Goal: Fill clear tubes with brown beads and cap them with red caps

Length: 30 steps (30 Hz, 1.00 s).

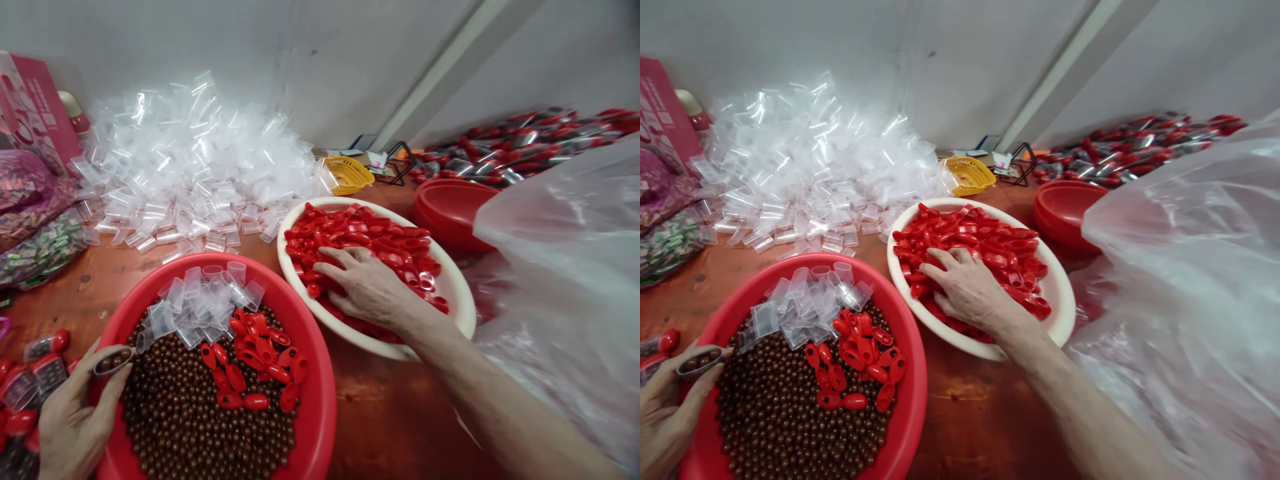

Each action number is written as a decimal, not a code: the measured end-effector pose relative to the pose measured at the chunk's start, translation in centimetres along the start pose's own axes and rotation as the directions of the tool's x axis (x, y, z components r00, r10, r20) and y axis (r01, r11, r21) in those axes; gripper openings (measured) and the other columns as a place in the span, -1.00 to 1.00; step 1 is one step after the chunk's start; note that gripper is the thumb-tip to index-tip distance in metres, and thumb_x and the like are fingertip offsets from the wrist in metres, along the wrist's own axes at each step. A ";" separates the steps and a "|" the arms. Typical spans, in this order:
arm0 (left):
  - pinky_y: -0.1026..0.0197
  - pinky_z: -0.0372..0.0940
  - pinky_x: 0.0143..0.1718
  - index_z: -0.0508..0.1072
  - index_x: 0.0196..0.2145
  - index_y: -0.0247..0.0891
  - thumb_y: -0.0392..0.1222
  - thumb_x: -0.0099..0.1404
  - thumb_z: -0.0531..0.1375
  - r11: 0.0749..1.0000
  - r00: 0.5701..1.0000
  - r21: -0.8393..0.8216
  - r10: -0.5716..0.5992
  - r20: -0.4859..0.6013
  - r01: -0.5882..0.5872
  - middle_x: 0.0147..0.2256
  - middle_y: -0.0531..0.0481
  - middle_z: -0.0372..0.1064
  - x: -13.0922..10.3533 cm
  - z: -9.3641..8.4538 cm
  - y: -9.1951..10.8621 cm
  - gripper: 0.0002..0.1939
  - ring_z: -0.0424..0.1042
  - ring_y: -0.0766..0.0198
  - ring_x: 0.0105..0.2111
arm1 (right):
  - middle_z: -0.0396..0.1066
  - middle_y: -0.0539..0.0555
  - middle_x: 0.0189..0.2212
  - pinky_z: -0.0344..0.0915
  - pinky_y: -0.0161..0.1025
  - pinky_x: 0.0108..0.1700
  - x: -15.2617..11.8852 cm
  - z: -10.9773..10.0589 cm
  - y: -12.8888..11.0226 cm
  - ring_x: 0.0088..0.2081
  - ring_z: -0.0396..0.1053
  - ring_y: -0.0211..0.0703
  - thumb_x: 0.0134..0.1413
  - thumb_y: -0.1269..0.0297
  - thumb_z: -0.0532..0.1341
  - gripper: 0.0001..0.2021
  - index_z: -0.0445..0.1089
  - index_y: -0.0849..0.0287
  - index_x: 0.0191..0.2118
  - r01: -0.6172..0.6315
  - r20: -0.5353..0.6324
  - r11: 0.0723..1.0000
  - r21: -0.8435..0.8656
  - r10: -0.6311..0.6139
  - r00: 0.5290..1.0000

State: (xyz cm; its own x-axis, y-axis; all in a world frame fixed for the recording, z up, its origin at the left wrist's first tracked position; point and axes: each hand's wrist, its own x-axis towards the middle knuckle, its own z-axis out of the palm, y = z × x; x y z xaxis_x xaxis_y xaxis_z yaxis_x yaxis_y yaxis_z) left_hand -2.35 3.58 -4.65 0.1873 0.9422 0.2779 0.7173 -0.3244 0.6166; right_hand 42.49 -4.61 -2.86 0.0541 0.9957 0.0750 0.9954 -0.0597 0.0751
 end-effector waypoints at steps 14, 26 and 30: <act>0.22 0.33 0.02 0.50 -0.14 -0.15 -0.02 0.25 0.23 0.997 0.999 -0.072 0.024 0.028 -0.022 -0.21 0.03 0.55 0.5 -0.1 1.1 -0.73 0.53 0.20 -0.20 | 0.39 0.16 -0.30 0.30 -0.05 -0.23 0.1 -2.6 3.8 -0.30 0.36 -0.09 0.11 0.10 0.13 -0.80 0.38 0.09 -0.29 0.005 -0.303 0.884 0.468 0.155 0.940; 0.31 0.42 -0.26 0.49 -0.16 -0.14 0.07 0.27 0.18 0.994 0.993 0.024 0.109 0.045 -0.110 -0.24 0.04 0.57 0.5 -0.2 0.5 -0.71 0.57 0.22 -0.31 | 0.40 0.12 -0.15 0.37 -0.12 -0.05 -0.4 -4.3 -12.8 -0.13 0.39 -0.10 0.06 0.49 0.19 -0.88 0.35 0.15 -0.27 0.070 -0.062 0.714 0.697 -0.038 0.997; 0.29 0.43 -0.19 0.49 -0.14 -0.11 0.05 0.26 0.20 0.990 0.989 0.035 0.132 0.072 -0.135 -0.21 0.06 0.58 0.4 0.0 -0.2 -0.72 0.58 0.20 -0.27 | 0.40 0.17 -0.04 0.34 0.04 0.03 -0.8 -4.3 -13.4 -0.02 0.35 0.07 0.07 0.04 0.30 -0.63 0.38 0.15 -0.07 0.000 0.181 0.812 0.584 -0.130 0.975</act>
State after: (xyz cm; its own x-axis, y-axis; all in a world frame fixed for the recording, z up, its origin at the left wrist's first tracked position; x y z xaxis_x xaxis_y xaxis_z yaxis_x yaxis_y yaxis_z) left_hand -2.40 4.06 -4.67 0.3277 0.8948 0.3033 0.7085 -0.4451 0.5477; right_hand 28.81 -4.89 0.34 -0.0622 0.9912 -0.1167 0.8542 -0.0076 -0.5199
